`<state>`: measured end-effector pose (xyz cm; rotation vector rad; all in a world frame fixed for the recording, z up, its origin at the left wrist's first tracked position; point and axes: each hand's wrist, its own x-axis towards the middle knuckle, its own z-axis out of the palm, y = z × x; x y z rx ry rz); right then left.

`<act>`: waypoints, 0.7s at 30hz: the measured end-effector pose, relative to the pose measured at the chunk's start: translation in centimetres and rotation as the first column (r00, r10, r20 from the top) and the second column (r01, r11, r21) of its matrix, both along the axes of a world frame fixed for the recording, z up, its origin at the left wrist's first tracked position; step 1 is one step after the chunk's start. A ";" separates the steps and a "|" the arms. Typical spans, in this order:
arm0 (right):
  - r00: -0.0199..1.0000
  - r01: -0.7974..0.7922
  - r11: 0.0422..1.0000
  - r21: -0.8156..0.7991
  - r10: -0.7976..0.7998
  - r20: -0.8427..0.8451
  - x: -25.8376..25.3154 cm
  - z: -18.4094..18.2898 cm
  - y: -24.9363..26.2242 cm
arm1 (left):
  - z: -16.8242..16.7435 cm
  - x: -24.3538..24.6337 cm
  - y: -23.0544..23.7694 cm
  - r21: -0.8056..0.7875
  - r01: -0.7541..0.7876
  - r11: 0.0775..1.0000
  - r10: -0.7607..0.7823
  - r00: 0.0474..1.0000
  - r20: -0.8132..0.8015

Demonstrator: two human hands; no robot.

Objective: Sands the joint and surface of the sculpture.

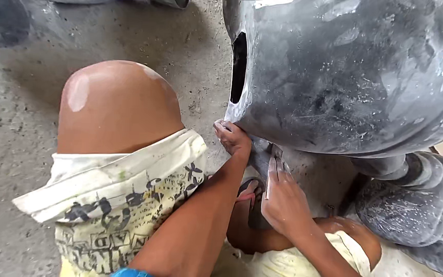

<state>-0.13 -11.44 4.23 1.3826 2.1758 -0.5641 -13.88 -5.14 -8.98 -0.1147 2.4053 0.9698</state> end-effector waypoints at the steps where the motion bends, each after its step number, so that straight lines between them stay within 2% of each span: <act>1: 1.000 -0.018 1.000 0.019 0.018 -0.007 0.5 -0.5 -0.3 | 0.1 0.0 -0.2 -0.005 0.003 1.000 -0.003 1.000 0.009; 5: 0.999 0.028 0.999 0.028 -0.027 -0.040 0.4 -1.5 1.8 | 0.8 0.2 -0.5 -0.014 0.011 1.000 -0.010 1.000 0.026; 8: 0.999 -0.014 0.999 0.031 0.015 -0.029 1.6 0.2 -0.3 | -0.5 0.2 -0.1 0.009 0.007 1.000 -0.007 1.000 -0.015; 10: 0.998 -0.039 0.997 0.059 0.042 -0.054 2.2 -0.6 -0.5 | -1.0 0.2 -0.3 -0.004 -0.002 1.000 0.002 1.000 -0.022; 13: 0.996 0.025 1.000 -0.013 -0.026 -0.082 1.8 -1.6 2.3 | 0.6 0.3 -0.6 -0.034 0.013 0.999 -0.012 0.999 0.042; 17: 0.999 -0.023 0.999 -0.033 0.022 -0.034 2.7 1.0 -0.3 | -0.7 0.2 -0.1 0.000 0.005 1.000 -0.005 1.000 -0.007; 19: 0.998 -0.033 0.999 -0.025 0.032 -0.051 3.1 0.0 -0.4 | 0.0 0.2 -0.8 -0.009 0.005 1.000 -0.005 0.999 0.036; 21: 0.995 0.022 0.998 -0.053 -0.027 -0.095 2.7 -1.3 2.2 | 1.0 0.2 -0.5 -0.016 -0.013 1.000 0.014 0.998 0.066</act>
